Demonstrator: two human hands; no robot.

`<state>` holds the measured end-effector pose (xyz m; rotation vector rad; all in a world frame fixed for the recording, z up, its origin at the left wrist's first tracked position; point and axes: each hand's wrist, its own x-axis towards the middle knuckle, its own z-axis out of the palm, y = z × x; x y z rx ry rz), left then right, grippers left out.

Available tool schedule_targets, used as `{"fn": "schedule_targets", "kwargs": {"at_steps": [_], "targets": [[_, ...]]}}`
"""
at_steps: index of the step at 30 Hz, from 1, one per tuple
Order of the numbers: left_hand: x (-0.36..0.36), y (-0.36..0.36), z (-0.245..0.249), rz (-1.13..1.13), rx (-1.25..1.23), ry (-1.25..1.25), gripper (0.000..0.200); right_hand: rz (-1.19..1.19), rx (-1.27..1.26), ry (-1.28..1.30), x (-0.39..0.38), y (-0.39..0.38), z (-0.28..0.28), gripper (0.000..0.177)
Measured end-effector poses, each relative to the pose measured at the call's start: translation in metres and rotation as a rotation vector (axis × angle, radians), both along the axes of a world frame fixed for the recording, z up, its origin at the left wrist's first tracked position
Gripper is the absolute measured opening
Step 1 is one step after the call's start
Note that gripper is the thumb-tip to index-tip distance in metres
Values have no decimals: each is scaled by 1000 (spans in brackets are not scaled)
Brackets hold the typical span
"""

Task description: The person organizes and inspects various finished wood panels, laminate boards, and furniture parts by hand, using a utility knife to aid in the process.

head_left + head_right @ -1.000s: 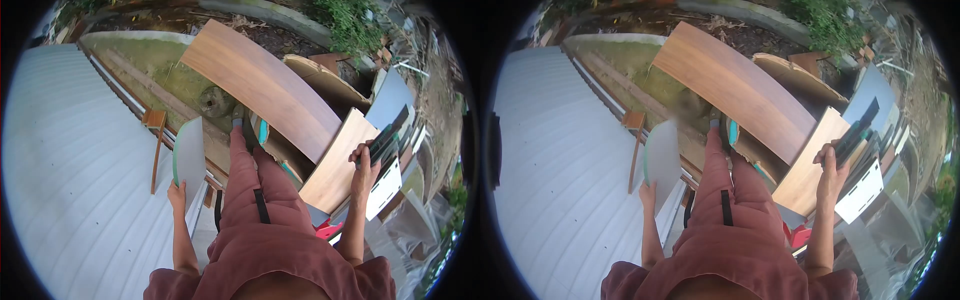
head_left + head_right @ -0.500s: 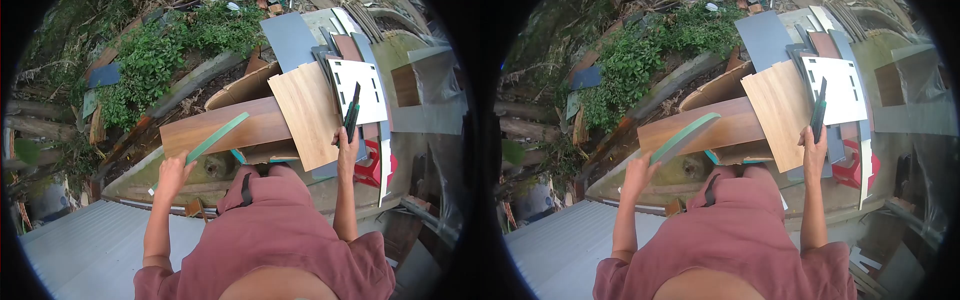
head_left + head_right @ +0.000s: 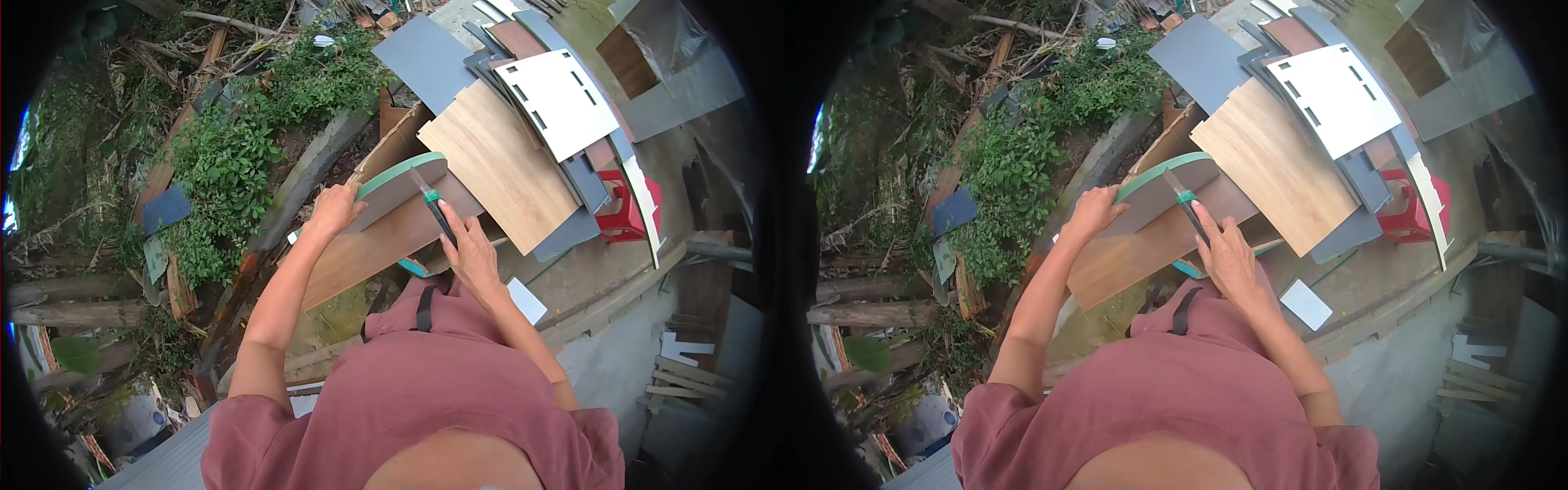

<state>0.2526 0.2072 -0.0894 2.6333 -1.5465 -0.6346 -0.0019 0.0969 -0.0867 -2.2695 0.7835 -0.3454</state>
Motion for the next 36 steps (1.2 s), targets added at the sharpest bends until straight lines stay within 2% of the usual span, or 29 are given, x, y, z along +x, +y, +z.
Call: {"fn": "schedule_targets", "kwargs": {"at_steps": [2, 6, 10, 15, 18, 21, 26, 28, 34, 36], "targets": [[3, 0, -3, 5, -23, -12, 31, 101, -16, 31, 24, 14, -4, 61], [5, -6, -2, 81, 42, 2, 33, 148, -82, -36, 51, 18, -21, 59], [4, -6, 2, 112, 77, -25, 38, 164, -199, -75, 59, 5, -35, 62], [7, -9, -2, 109, 28, -6, 37, 95, -175, -39, 52, -24, -37, 61], [7, -14, 2, 103, 69, 6, 35, 23, -55, 25, 46, -52, -47, 54], [4, -21, 9, 130, 120, 22, 33, 0, 236, 165, 37, -80, -56, 49], [9, -31, 10, 181, 176, 62, 32, -60, 460, 177, 28, -110, -107, 45], [9, -33, 10, 201, 206, 79, 31, -82, 475, -60, 24, -111, -151, 43], [9, -39, 8, 223, 156, 88, 32, -105, 669, -56, 14, -125, -245, 41], [7, -41, 8, 231, 172, 90, 32, -126, 620, -64, 16, -122, -267, 42]]}}
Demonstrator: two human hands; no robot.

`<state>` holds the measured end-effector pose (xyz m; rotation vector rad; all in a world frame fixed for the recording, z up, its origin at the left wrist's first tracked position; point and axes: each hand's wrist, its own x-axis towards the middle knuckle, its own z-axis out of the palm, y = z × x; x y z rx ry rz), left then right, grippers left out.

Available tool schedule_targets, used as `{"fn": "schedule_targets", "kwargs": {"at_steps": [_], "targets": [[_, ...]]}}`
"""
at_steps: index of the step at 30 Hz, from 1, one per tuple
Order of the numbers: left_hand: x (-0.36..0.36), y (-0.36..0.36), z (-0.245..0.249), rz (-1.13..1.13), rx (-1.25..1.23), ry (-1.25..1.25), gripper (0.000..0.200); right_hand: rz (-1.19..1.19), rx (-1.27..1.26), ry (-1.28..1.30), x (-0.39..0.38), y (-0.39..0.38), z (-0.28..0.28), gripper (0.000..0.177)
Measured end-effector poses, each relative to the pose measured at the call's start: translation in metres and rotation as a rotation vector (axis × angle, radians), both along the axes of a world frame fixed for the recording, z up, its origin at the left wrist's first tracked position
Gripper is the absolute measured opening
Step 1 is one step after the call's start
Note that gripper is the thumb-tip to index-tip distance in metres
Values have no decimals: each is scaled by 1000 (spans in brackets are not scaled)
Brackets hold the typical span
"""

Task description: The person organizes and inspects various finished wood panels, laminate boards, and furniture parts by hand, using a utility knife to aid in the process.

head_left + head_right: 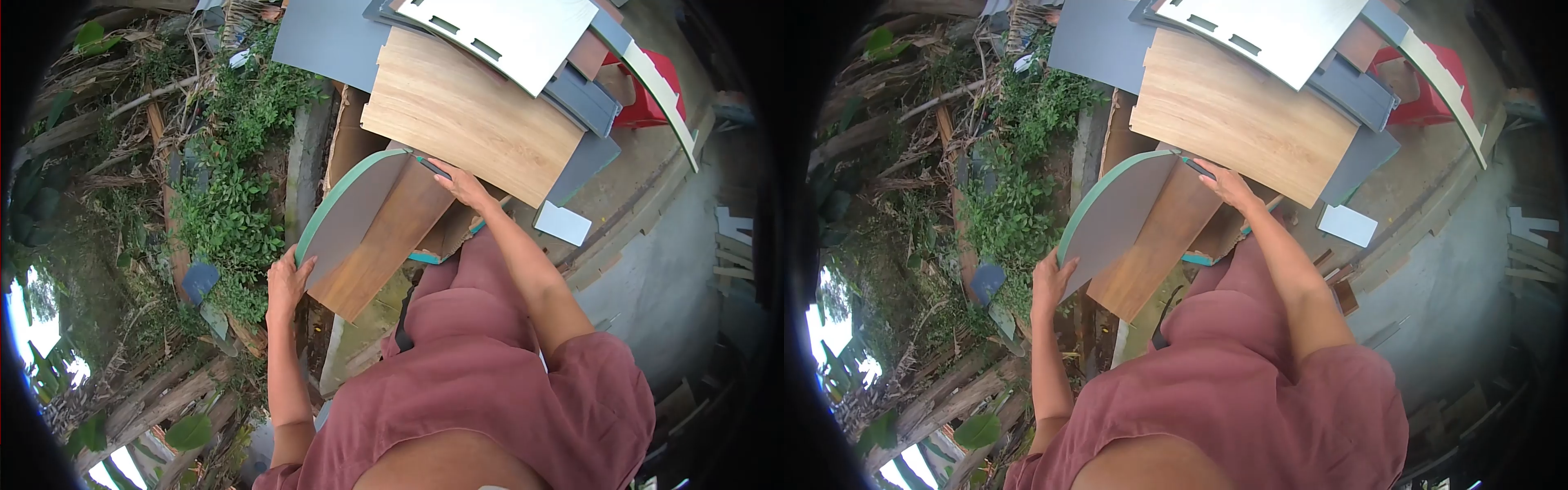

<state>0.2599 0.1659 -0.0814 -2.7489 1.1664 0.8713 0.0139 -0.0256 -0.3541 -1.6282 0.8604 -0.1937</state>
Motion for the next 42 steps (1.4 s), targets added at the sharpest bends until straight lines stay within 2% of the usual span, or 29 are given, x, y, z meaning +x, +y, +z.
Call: {"fn": "schedule_targets", "kwargs": {"at_steps": [1, 5, 8, 10, 13, 14, 16, 18, 19, 21, 24, 26, 28, 29, 30, 32, 33, 35, 42], "targets": [[0, -1, 0, 16, 5, 0, 32, -15, -59, 0, 0, 1, -9, 42], [1, 3, -3, -11, 6, -16, 32, 34, 17, 22, 1, -1, -26, 45], [-1, 3, -2, 13, 3, -8, 32, 75, -47, 137, 2, -3, -21, 45], [0, 6, -3, -19, -18, -12, 31, 174, -203, 349, 3, -6, 3, 46], [-3, 3, 1, -14, 19, -15, 31, 144, -366, 384, 5, 1, 8, 45], [-2, 3, 0, 13, 5, -25, 31, 165, -385, 371, 5, 1, 11, 45], [1, 9, -1, -21, -4, -11, 32, 22, -202, 188, 8, 3, 22, 45], [1, 16, 3, -60, -16, -73, 32, -68, -237, 50, 11, 6, 80, 45], [2, 25, 8, 2, -29, -92, 32, -10, -253, 23, 16, 11, 110, 45], [5, 47, 16, -70, -109, -119, 33, -31, -374, -18, 24, 22, 162, 48], [19, 100, 23, -17, -39, -143, 35, 134, -531, -123, 38, 47, 202, 52], [24, 131, 20, 68, -98, -116, 35, 226, -551, -101, 48, 71, 223, 55], [23, 148, 16, 244, -406, 94, 33, 340, -543, -104, 58, 98, 243, 55], [19, 152, 17, 371, -437, 165, 31, 389, -548, -147, 63, 113, 254, 56], [16, 159, 12, 390, -455, 163, 31, 458, -514, -128, 66, 128, 265, 57], [13, 173, -6, 569, -604, 324, 31, 580, -532, -150, 69, 157, 273, 58], [10, 179, -19, 581, -618, 325, 31, 619, -517, -165, 70, 171, 279, 59], [4, 187, -43, 606, -871, 371, 30, 680, -482, -199, 73, 194, 286, 59], [-3, 187, -38, 603, -858, 318, 29, 701, -488, -118, 74, 234, 275, 61]]}}
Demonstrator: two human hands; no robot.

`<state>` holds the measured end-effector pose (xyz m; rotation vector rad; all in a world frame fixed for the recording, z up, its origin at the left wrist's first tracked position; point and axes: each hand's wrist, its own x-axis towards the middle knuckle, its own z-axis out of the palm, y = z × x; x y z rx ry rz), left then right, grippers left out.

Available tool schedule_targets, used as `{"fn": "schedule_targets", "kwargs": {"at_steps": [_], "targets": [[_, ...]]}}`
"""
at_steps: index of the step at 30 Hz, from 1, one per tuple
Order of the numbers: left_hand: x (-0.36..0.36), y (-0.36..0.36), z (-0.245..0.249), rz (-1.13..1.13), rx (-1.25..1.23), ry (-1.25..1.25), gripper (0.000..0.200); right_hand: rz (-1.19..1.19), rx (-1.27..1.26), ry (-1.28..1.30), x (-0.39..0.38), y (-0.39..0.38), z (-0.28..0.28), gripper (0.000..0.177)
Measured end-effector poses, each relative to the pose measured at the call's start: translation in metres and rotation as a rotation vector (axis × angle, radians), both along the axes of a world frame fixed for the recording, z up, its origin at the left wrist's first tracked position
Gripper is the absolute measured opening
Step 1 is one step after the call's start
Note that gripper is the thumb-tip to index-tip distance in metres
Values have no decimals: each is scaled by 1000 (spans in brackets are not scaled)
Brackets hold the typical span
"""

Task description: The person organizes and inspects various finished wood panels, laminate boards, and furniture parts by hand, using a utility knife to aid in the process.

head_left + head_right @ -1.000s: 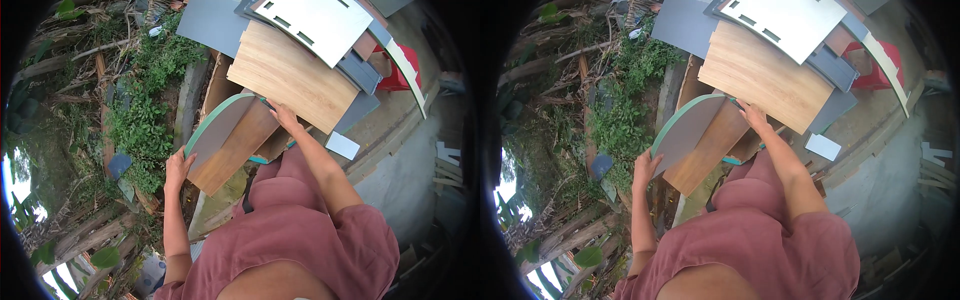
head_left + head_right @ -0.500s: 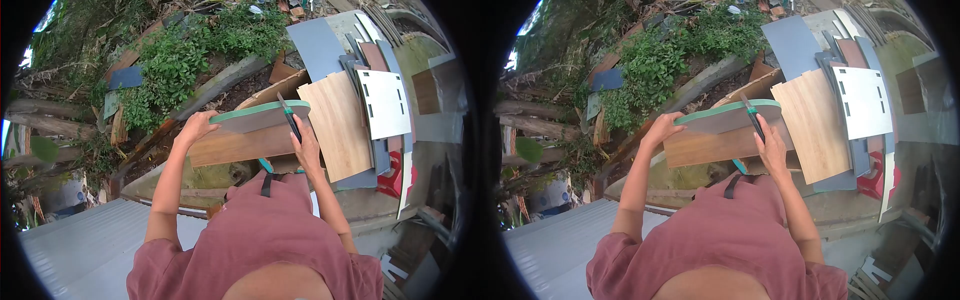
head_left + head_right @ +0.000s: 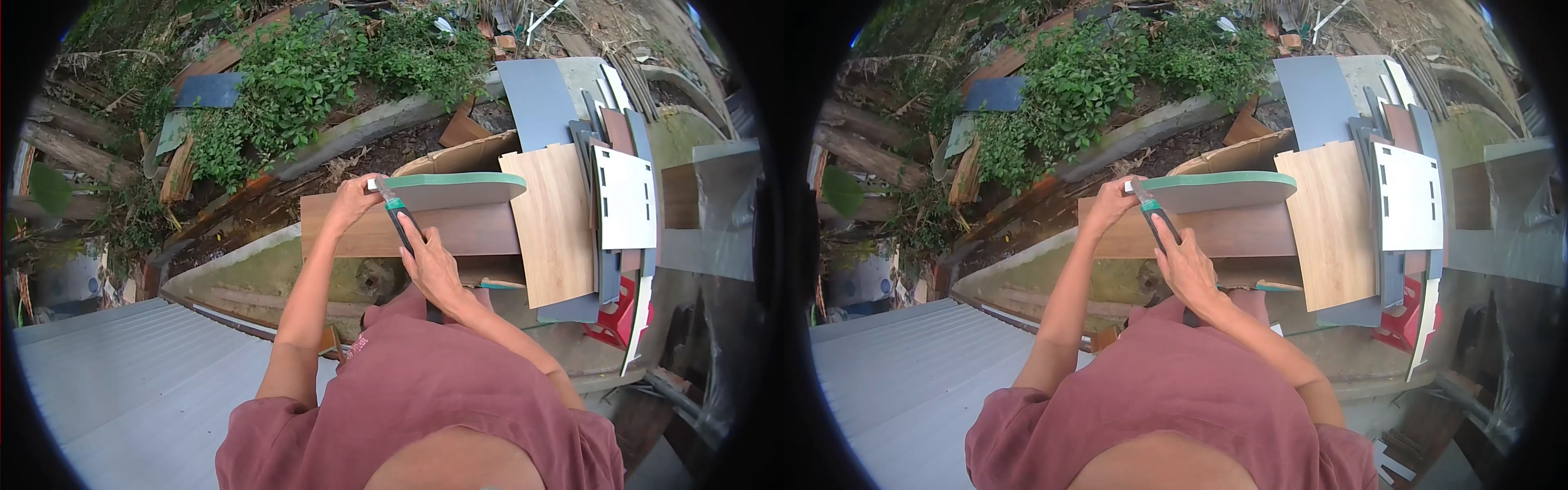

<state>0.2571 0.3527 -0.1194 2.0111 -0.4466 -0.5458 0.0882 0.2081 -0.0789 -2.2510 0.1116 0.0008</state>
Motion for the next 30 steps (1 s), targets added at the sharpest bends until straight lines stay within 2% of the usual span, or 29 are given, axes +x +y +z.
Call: {"fn": "schedule_targets", "kwargs": {"at_steps": [3, 5, 9, 13, 15, 20, 22, 28, 30], "targets": [[-1, 1, 1, -22, 29, -57, 27, -38, -97, -29, -2, -1, -2, 61], [-1, 0, 3, -22, -21, -22, 27, -44, -251, -88, -5, -7, -5, 60], [-3, -2, 8, -42, 18, -30, 29, -105, -395, -3, -10, -26, 4, 60], [0, -3, 6, -30, 45, -22, 30, -155, -231, -38, -16, -41, 8, 58], [0, -3, 4, -45, 76, -35, 29, -149, -127, 32, -18, -41, 8, 57], [2, 0, -5, -25, -6, 13, 29, -203, -111, -3, -22, -49, -6, 58], [1, -3, -1, -34, 38, 8, 28, -237, -211, 6, -26, -64, -11, 57], [1, -7, 5, -23, 101, -20, 29, -311, -220, -33, -35, -102, -16, 57], [-2, -11, 11, 9, 86, 7, 30, -401, -202, 49, -39, -120, -23, 56]]}}
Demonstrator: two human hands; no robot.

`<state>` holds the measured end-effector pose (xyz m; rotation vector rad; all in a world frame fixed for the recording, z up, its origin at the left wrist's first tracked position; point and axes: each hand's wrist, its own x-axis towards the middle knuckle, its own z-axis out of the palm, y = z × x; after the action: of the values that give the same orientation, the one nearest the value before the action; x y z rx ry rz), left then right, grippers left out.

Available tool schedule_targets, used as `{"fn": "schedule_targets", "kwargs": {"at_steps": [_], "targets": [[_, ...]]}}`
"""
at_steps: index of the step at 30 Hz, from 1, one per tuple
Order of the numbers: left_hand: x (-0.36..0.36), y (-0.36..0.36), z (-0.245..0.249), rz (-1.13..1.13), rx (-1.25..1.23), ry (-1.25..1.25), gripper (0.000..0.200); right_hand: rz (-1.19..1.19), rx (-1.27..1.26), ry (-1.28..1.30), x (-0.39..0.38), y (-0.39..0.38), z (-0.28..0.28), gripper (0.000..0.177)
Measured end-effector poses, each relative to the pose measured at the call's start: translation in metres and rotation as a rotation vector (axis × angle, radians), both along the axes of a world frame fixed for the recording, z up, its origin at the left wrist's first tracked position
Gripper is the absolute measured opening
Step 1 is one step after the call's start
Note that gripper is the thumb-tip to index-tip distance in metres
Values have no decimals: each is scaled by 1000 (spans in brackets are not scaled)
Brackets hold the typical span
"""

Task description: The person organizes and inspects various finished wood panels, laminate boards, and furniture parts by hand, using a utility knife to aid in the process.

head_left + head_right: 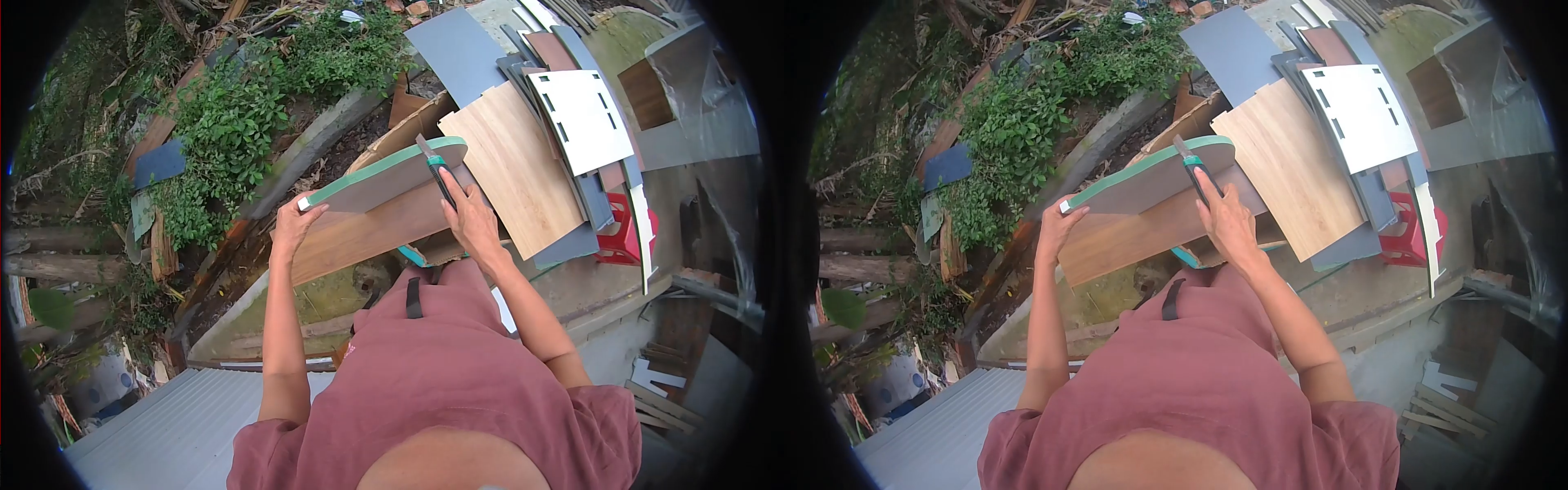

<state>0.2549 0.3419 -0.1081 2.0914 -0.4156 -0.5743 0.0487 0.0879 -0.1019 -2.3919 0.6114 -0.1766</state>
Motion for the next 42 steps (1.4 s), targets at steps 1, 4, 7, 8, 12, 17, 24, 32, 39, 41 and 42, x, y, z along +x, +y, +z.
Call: {"fn": "schedule_targets", "kwargs": {"at_steps": [1, 4, 7, 8, 12, 17, 24, 32, 39, 41, 42], "targets": [[0, -1, 1, -6, 1, 0, 30, -49, 72, 41, -1, -12, 0, 53], [3, -2, 2, -8, 59, -7, 30, -137, 194, -28, -7, -44, -25, 49], [7, 0, -2, -30, 64, -21, 30, -109, 235, -284, -10, -77, -87, 48], [8, -1, -2, -24, 60, 17, 30, -122, 242, -287, -13, -85, -96, 48], [12, -4, -1, -24, 74, 94, 29, -335, 1016, -40, -20, -106, -128, 48], [18, -8, -1, -29, 120, 110, 26, -423, 1289, -81, -21, -113, -199, 49], [19, -19, 10, 7, 203, 140, 29, -467, 1213, 25, -22, -110, -280, 48], [20, -42, 38, -178, 449, 4, 30, -277, 423, 165, -29, -104, -249, 47], [-16, -37, 45, -254, 454, -191, 33, -350, 430, -149, -72, -77, -217, 46], [-27, -34, 55, -225, 443, -179, 32, -389, 460, -78, -87, -72, -199, 48], [-32, -32, 58, -193, 437, -167, 32, -381, 455, -71, -91, -72, -191, 48]]}}
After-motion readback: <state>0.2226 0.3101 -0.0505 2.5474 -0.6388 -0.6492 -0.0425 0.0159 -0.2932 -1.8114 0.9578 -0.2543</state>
